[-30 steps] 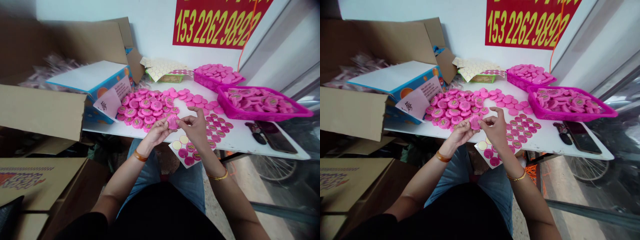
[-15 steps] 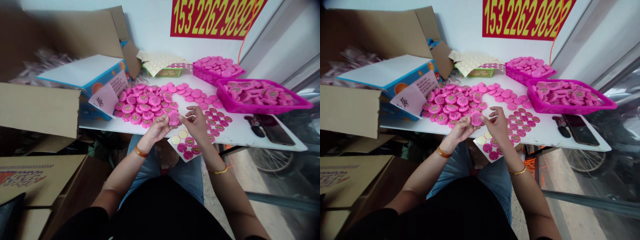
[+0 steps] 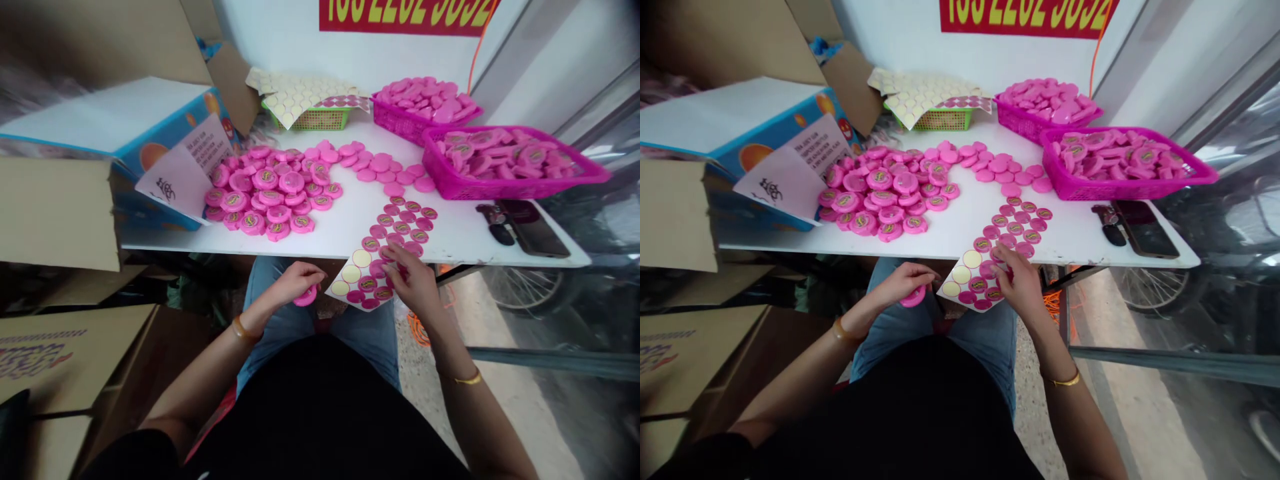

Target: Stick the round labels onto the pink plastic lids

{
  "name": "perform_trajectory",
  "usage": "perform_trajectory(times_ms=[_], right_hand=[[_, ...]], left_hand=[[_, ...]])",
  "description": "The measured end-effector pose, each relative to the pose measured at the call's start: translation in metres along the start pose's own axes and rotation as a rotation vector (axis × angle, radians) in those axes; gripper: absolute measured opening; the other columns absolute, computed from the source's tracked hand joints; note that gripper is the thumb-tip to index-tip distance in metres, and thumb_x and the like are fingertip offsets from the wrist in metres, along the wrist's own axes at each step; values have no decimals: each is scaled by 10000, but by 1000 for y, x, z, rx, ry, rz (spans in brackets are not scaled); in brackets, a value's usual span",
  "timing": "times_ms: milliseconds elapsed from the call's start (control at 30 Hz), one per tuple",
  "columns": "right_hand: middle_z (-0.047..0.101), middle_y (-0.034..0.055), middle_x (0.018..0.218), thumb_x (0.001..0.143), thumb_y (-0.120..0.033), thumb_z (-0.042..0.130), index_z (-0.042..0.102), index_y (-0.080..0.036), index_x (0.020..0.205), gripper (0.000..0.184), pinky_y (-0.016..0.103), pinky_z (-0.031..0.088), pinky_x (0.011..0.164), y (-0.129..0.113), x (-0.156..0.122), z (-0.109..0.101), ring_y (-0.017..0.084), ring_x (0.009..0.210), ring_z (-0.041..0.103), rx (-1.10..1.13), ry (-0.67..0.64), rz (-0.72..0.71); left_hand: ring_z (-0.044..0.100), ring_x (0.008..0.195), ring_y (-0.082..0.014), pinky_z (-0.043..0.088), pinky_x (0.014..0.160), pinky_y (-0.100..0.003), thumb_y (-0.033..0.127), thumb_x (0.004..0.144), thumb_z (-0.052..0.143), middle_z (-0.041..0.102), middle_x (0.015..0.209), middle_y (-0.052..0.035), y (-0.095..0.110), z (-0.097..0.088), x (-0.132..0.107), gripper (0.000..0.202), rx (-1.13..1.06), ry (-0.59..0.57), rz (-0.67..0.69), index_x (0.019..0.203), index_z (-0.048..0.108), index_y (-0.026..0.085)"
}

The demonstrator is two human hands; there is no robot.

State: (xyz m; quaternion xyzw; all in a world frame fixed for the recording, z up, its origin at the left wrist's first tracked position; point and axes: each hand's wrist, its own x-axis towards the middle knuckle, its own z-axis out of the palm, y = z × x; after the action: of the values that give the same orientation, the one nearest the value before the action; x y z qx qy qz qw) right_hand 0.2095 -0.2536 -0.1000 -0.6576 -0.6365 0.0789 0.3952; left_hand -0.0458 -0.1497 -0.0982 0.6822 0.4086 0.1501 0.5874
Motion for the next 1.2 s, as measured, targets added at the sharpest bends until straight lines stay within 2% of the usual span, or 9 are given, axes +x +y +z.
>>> perform_trajectory(times_ms=[67,200,333,467,567,700,900,1067,1200], right_hand=[[699,83,1169,874,-302,558,627,-243,1207,345,424,507,957,-3,-4,-3,244,1119,639,63,11,19],[754,54,985,864,-319,583,596,-258,1262,403,384,558,808,-4,-9,-2,225,905,709,149,24,105],[715,56,975,844,-316,595,689,-248,1104,285,382,542,803,-2,-2,2,212,873,677,141,16,45],[646,82,1027,858,-315,573,711,-237,1062,258,405,515,862,-7,9,-2,228,977,620,72,95,19],[622,77,1001,831,-329,612,714,-238,1070,275,391,522,824,-17,18,-12,222,935,616,73,115,34],[642,53,946,815,-297,627,734,-258,1009,225,353,522,757,-29,32,-30,199,866,626,123,156,20],[675,36,813,749,-304,706,755,-233,847,130,335,496,657,-30,58,-43,180,713,621,173,90,-14],[672,22,762,740,-315,701,747,-239,778,96,318,493,636,-32,77,-40,172,704,621,188,152,-31],[657,18,749,726,-290,702,743,-217,767,93,287,462,553,-34,93,-34,134,586,573,192,185,22]], left_hand=[[556,625,-127,409,596,-227,409,743,668,677,679,-26,2,5,6,301,-32,-112,23,784,737,118],[583,693,-125,443,681,-239,404,720,710,708,812,-43,20,26,19,363,-216,-303,42,925,738,105],[565,596,-88,437,617,-218,290,642,777,682,734,-39,33,52,33,309,-390,-319,-24,858,717,78],[551,571,-66,419,574,-190,186,613,764,637,694,-2,43,62,43,266,-462,-409,3,846,674,96],[547,592,-70,416,576,-191,159,614,735,621,707,3,53,58,48,239,-419,-486,105,825,637,105],[513,598,-79,391,559,-200,158,656,672,592,715,9,72,41,53,225,-262,-580,252,867,609,110],[402,576,-64,318,521,-190,99,645,610,474,645,49,97,16,64,113,104,-541,499,752,584,123],[482,557,-92,361,513,-209,135,642,643,566,675,19,108,4,82,296,65,-602,441,936,648,110],[550,565,-123,420,525,-232,105,583,689,630,703,-23,117,-7,95,258,18,-619,396,840,666,101]])
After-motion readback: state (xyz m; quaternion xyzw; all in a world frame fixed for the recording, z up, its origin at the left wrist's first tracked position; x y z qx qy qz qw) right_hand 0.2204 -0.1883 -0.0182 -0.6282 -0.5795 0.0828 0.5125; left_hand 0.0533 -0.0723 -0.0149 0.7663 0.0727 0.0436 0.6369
